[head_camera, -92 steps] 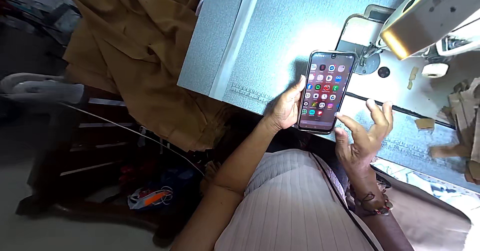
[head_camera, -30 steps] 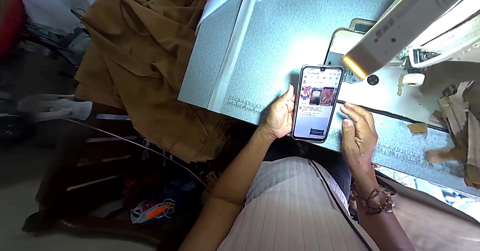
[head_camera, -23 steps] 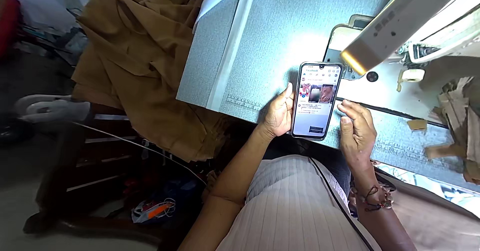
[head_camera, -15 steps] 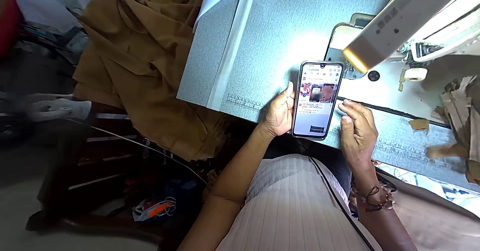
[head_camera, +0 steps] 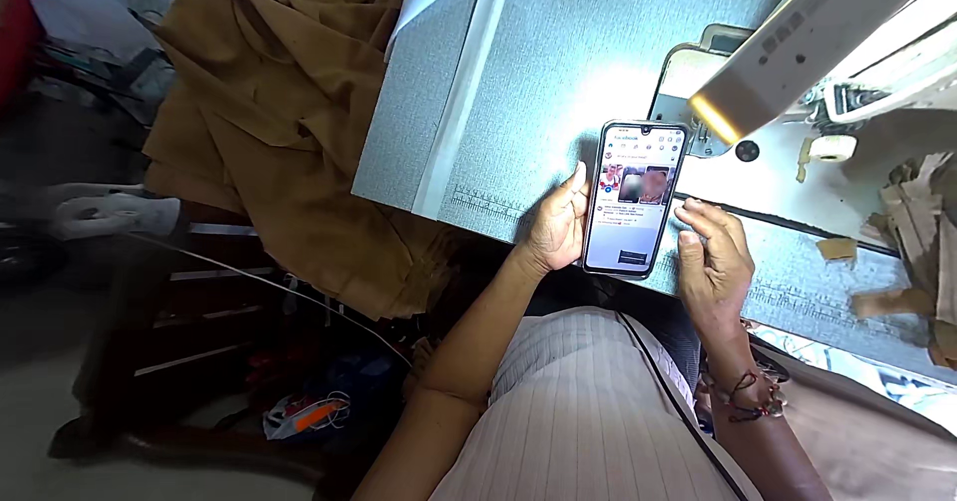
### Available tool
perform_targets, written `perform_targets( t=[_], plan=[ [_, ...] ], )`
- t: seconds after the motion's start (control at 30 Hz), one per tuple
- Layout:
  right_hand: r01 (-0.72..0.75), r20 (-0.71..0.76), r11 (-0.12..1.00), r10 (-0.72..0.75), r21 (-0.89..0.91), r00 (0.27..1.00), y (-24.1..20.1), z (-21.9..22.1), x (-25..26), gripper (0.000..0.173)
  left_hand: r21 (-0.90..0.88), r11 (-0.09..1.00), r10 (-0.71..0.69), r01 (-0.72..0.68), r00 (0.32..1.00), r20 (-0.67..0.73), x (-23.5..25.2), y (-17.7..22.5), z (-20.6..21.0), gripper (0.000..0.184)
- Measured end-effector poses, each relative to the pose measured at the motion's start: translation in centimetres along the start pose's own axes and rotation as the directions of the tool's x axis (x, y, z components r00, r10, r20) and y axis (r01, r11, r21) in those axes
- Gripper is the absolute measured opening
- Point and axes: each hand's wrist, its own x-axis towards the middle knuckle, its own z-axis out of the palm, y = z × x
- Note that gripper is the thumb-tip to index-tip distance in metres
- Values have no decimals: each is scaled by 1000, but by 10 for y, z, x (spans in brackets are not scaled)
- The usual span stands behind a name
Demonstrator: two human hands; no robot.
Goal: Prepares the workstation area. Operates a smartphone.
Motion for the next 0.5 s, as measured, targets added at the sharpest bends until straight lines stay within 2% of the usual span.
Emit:
perform_targets(
  t=[0.5],
  plan=[
    [4, -10, 1000, -4, -11, 1000, -1, 1, 0, 31, 7, 1000, -10, 10, 1000, -16, -1, 1, 2, 67]
  ],
)
